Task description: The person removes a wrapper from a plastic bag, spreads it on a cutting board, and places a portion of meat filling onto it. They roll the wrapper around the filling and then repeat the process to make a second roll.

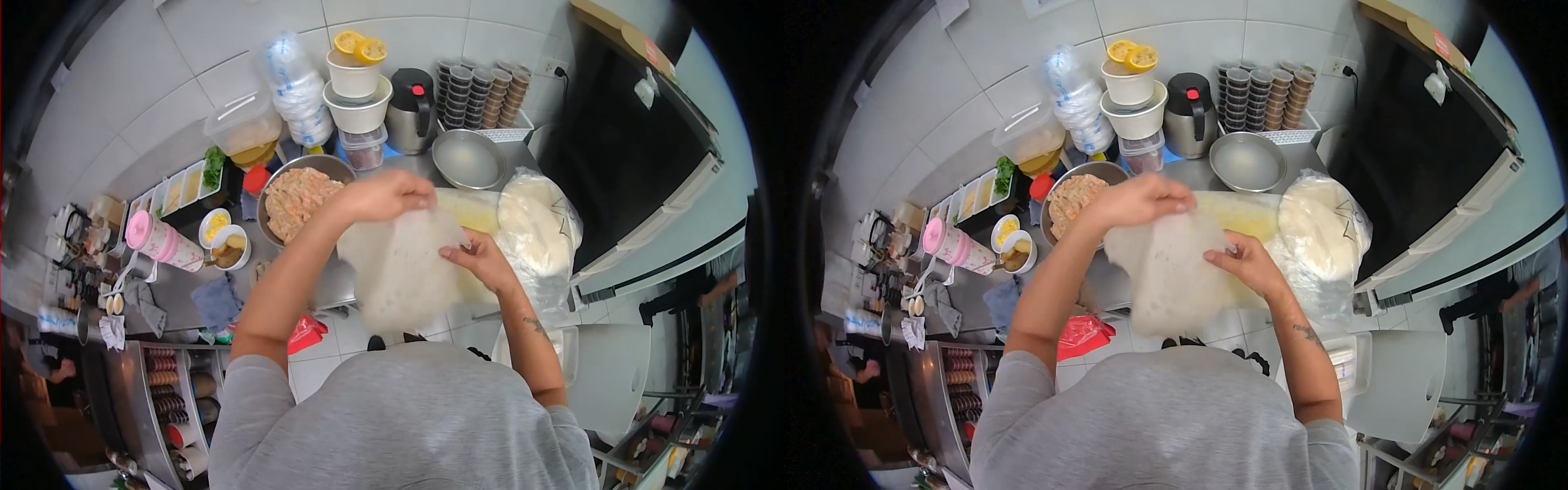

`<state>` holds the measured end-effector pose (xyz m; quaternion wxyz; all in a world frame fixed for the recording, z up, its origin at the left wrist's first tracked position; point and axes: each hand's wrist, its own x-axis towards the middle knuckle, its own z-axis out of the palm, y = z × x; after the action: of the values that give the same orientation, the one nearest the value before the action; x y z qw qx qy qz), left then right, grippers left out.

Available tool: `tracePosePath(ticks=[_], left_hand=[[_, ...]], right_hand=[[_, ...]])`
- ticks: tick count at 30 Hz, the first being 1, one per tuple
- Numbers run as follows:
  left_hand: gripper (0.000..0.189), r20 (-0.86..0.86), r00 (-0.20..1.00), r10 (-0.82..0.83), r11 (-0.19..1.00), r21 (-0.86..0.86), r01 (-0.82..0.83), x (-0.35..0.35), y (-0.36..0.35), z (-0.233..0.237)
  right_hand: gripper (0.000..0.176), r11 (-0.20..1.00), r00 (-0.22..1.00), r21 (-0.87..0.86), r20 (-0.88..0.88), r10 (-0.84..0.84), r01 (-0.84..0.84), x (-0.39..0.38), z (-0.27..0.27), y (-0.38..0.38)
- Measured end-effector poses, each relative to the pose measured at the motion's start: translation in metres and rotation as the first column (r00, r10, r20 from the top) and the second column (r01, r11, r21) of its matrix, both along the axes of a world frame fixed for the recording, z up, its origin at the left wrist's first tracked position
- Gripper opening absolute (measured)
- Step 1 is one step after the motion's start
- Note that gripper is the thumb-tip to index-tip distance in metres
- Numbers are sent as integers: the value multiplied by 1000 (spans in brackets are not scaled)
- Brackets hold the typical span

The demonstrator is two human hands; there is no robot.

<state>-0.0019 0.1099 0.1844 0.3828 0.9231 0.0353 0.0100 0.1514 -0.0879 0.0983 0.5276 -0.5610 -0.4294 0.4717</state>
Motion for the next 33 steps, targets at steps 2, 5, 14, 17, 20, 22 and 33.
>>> tracePosePath(ticks=[2, 5, 14, 17, 20, 22, 33], left_hand=[[23, 47, 999, -25, 993, 119, 20, 37, 9, -20], [24, 356, 935, 0, 980, 184, -70, 70, -10, -41], [21, 104, 774, 624, 779, -3, -627, -17, -20, -84], [17, 219, 693, 687, 674, 163, -720, -21, -17, -153], [17, 312, 623, 717, 595, 192, -780, -7, -8, -191], [19, 291, 651, 702, 590, 275, -759, -1, -2, -196], [15, 74, 739, 670, 733, 90, -674, 6, 0, -174]], right_hand=[[40, 989, 985, -76, -110, -135, 127, -6, -14, -8], [35, 943, 956, -207, -82, -282, 260, -3, -47, -31], [31, 884, 954, -418, 288, -89, 209, 34, -43, -84], [27, 973, 953, -120, 259, -160, 196, 43, -41, -47], [19, 930, 745, 237, 558, -366, 280, 52, -57, 4], [22, 921, 437, 314, 812, -386, 230, 68, -86, 21], [24, 891, 611, -168, 779, -142, 421, 59, -80, -26]])
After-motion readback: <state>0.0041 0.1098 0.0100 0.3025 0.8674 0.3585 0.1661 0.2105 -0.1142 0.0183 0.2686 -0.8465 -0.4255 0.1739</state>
